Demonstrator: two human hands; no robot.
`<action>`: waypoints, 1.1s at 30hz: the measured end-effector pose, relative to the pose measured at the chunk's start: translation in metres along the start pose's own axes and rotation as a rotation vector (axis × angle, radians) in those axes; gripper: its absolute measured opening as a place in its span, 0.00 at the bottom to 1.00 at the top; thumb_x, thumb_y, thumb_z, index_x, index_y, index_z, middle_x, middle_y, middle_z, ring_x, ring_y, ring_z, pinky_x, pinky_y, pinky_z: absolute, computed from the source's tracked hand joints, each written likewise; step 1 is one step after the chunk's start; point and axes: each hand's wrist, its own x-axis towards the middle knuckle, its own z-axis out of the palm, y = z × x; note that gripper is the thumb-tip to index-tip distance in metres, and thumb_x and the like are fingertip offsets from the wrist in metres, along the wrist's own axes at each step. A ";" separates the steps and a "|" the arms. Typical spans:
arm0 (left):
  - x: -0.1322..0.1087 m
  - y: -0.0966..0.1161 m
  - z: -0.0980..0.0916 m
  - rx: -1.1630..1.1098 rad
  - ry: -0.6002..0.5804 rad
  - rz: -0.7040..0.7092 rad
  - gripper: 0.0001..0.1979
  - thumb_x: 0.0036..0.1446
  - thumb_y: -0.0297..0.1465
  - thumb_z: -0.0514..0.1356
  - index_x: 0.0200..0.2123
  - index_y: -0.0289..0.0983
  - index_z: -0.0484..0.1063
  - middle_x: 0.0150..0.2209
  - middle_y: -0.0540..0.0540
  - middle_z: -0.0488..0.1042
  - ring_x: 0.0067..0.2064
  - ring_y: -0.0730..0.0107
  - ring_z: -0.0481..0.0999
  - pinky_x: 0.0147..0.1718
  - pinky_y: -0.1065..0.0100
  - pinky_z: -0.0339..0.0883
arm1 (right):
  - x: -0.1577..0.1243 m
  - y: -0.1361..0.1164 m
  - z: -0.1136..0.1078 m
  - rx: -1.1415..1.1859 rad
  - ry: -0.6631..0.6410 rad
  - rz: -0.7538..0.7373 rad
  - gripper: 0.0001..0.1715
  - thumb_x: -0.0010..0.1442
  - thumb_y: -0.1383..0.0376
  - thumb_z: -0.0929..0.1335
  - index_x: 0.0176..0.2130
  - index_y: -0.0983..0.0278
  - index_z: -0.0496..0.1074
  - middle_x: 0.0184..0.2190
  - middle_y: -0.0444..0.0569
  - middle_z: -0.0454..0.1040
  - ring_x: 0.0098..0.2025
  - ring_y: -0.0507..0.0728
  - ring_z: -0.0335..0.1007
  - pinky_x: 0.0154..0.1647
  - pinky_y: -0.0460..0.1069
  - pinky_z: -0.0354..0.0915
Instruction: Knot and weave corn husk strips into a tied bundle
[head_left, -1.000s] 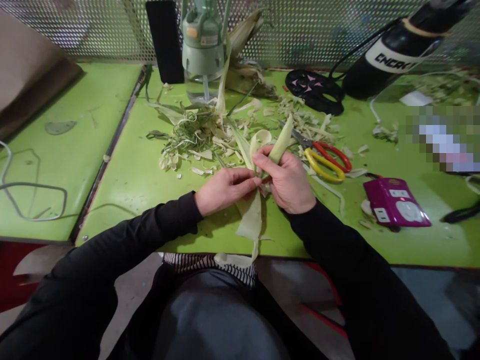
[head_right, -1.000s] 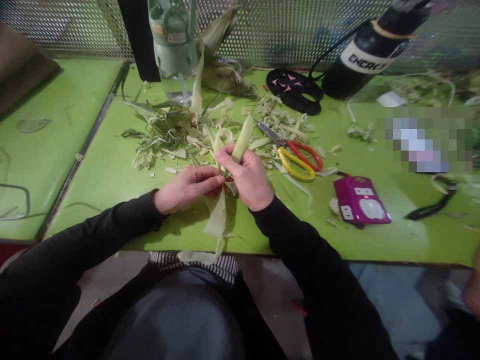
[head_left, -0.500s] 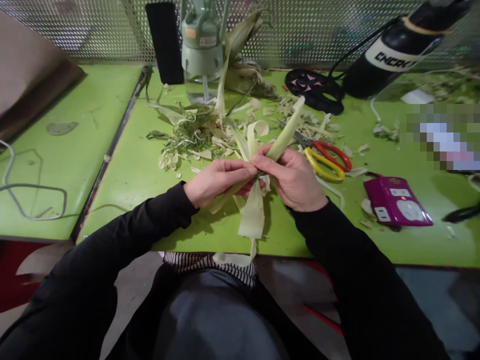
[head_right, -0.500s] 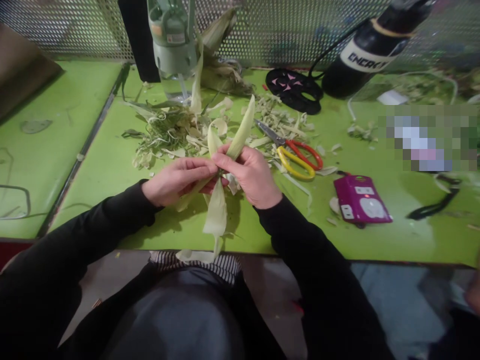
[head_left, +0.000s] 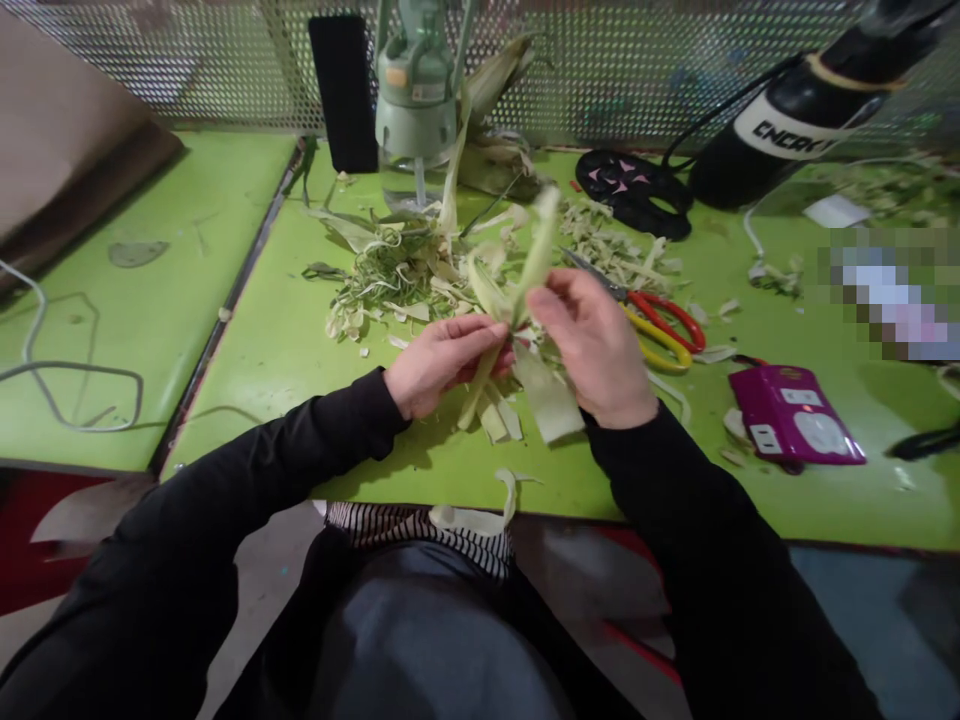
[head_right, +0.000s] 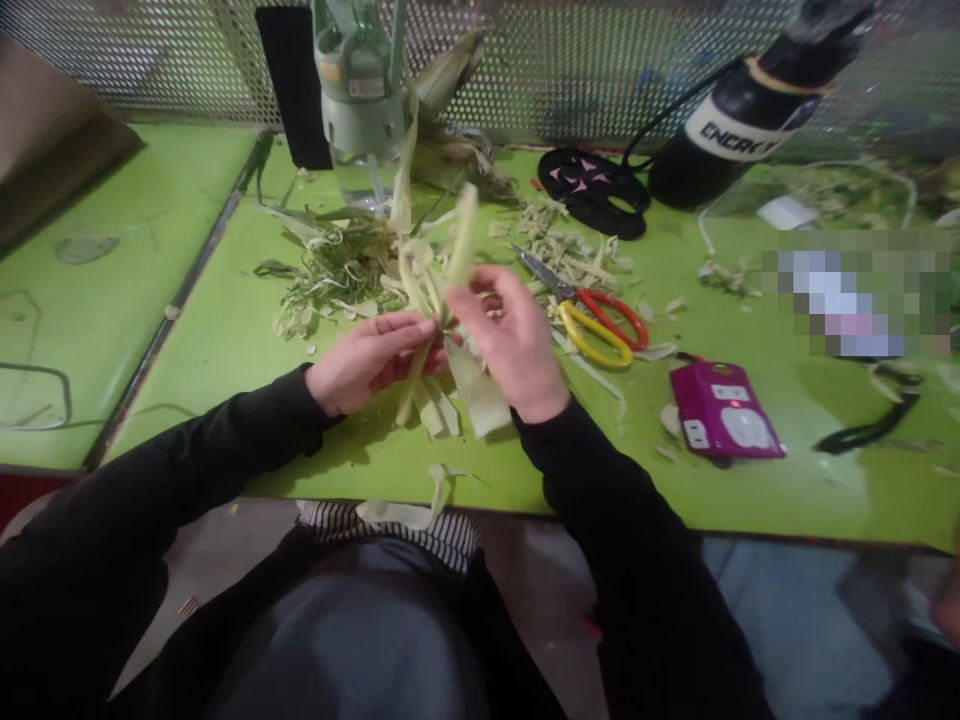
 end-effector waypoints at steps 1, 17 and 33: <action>0.002 0.000 0.000 -0.043 0.061 0.050 0.07 0.64 0.26 0.58 0.34 0.33 0.74 0.29 0.49 0.77 0.30 0.79 0.76 0.41 0.72 0.72 | 0.000 -0.002 -0.002 -0.100 0.106 -0.100 0.17 0.59 0.50 0.70 0.38 0.60 0.71 0.35 0.47 0.72 0.31 0.52 0.65 0.31 0.49 0.63; 0.006 0.008 -0.007 0.020 0.047 0.092 0.04 0.56 0.26 0.65 0.35 0.31 0.77 0.27 0.52 0.75 0.29 0.81 0.73 0.41 0.70 0.69 | -0.023 -0.013 0.015 -0.579 -0.129 -0.353 0.20 0.62 0.65 0.65 0.22 0.60 0.55 0.19 0.41 0.59 0.22 0.50 0.51 0.25 0.49 0.49; 0.002 0.000 -0.001 -0.059 0.060 0.160 0.06 0.55 0.26 0.66 0.28 0.33 0.73 0.26 0.51 0.77 0.29 0.79 0.76 0.38 0.72 0.70 | -0.030 -0.012 0.018 -0.650 -0.176 -0.491 0.18 0.64 0.67 0.62 0.22 0.60 0.56 0.20 0.42 0.61 0.23 0.51 0.53 0.26 0.50 0.50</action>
